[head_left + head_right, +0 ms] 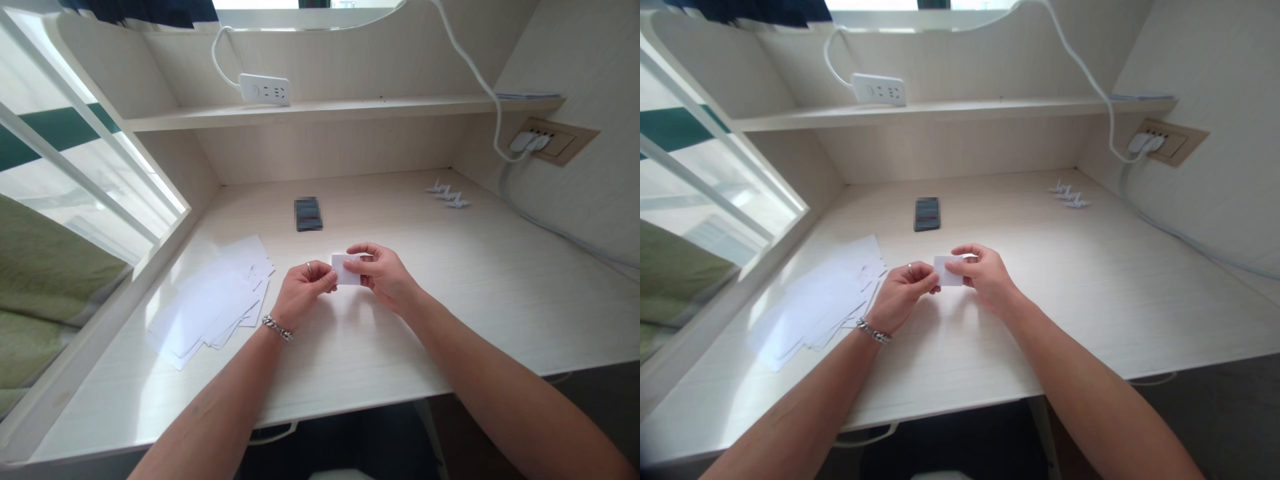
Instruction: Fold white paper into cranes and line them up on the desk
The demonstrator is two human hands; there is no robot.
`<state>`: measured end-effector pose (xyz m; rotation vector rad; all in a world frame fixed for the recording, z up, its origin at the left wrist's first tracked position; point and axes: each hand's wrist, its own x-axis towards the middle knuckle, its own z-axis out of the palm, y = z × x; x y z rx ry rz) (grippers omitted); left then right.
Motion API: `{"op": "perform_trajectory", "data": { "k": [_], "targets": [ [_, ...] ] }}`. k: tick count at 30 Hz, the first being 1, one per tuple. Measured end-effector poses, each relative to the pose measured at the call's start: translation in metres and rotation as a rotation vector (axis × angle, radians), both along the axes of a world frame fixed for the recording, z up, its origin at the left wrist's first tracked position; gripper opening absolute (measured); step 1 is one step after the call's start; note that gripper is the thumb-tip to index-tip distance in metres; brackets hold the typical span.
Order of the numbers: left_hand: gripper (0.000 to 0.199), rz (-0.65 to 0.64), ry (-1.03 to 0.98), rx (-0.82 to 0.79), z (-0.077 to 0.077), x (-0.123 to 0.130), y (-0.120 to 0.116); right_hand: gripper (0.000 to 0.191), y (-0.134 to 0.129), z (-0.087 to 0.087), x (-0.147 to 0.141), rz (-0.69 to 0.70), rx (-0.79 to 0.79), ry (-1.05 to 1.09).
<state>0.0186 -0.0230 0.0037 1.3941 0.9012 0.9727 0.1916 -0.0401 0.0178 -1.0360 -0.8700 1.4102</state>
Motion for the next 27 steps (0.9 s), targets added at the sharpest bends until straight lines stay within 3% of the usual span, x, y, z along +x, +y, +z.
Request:
{"op": "perform_trajectory", "data": {
  "k": [5,8,13,19,27],
  "targets": [
    [0.026,-0.078,0.159,0.081,0.0,-0.004,0.0,0.039,-0.003,-0.001,0.001,0.111,0.066,-0.183],
    [0.027,-0.108,0.215,0.13,0.001,-0.003,-0.001,0.037,-0.003,0.0,0.0,0.119,0.059,-0.17],
    [0.022,-0.019,0.246,0.131,0.0,0.002,-0.002,0.034,-0.002,0.001,0.0,0.118,-0.011,-0.124],
    [0.022,0.022,0.415,0.28,0.0,0.001,-0.003,0.03,-0.003,-0.002,0.0,0.216,0.04,-0.242],
    [0.018,-0.024,0.487,0.332,0.007,-0.002,-0.005,0.033,0.001,-0.001,0.011,0.134,-0.1,-0.237]
  ]
}}
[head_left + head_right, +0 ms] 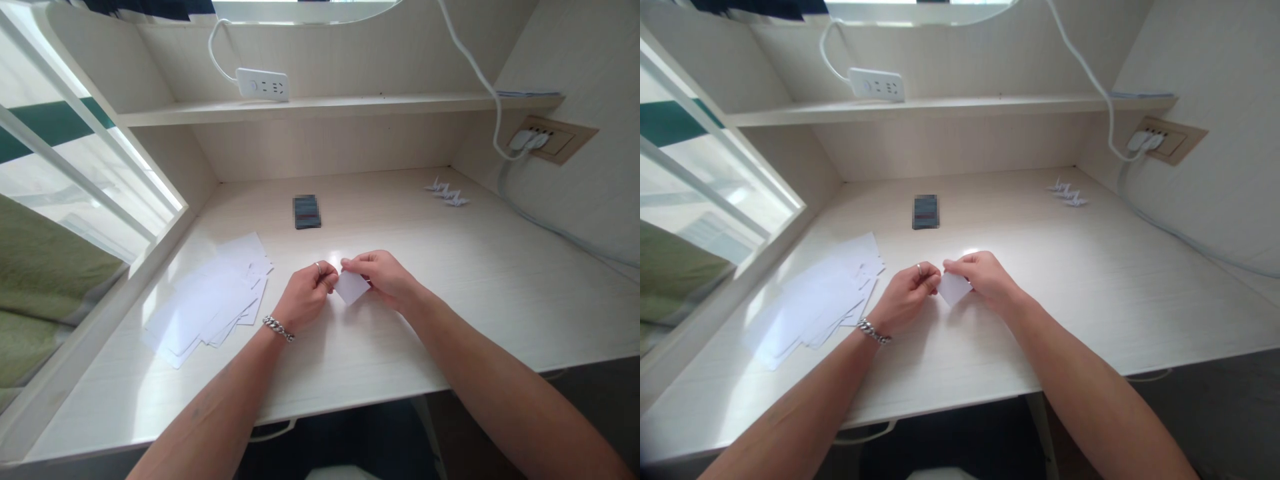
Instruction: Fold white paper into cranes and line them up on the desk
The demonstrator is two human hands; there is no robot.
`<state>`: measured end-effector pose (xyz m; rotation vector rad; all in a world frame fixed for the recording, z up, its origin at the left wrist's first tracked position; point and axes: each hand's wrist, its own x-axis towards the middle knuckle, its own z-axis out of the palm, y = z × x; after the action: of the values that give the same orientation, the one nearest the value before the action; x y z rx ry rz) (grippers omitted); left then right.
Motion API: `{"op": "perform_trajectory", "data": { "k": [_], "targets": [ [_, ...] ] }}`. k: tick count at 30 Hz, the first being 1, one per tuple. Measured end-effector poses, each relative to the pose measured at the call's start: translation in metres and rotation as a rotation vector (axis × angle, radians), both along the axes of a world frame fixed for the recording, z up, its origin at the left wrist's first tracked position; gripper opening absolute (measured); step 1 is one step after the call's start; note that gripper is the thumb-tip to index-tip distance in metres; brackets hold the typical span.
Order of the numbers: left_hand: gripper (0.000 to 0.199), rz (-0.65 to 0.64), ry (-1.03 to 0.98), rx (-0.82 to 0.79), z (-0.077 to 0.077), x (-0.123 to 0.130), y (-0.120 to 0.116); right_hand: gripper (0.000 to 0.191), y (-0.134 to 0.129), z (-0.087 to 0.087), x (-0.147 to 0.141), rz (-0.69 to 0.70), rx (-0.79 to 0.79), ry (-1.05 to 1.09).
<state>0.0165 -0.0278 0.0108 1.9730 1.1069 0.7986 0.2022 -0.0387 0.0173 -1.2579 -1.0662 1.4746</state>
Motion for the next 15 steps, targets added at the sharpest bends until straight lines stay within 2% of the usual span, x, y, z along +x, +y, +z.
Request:
{"op": "perform_trajectory", "data": {
  "k": [5,6,9,10,15],
  "targets": [
    [0.023,0.119,-0.052,-0.097,-0.007,-0.003,0.005,0.038,0.005,0.001,0.012,-0.235,0.043,-0.027],
    [0.023,0.139,-0.079,-0.114,-0.009,-0.002,0.006,0.039,0.005,0.001,0.01,-0.221,0.054,-0.027],
    [0.025,0.189,-0.165,-0.127,-0.01,0.0,0.007,0.036,0.003,0.0,0.002,0.01,0.057,-0.022],
    [0.026,0.194,-0.196,-0.133,-0.01,0.001,0.006,0.034,0.002,-0.001,-0.001,0.038,0.058,-0.021],
    [0.029,0.113,-0.25,-0.2,-0.007,0.001,0.006,0.031,0.003,-0.004,-0.002,-0.019,0.079,-0.044]
  ]
}}
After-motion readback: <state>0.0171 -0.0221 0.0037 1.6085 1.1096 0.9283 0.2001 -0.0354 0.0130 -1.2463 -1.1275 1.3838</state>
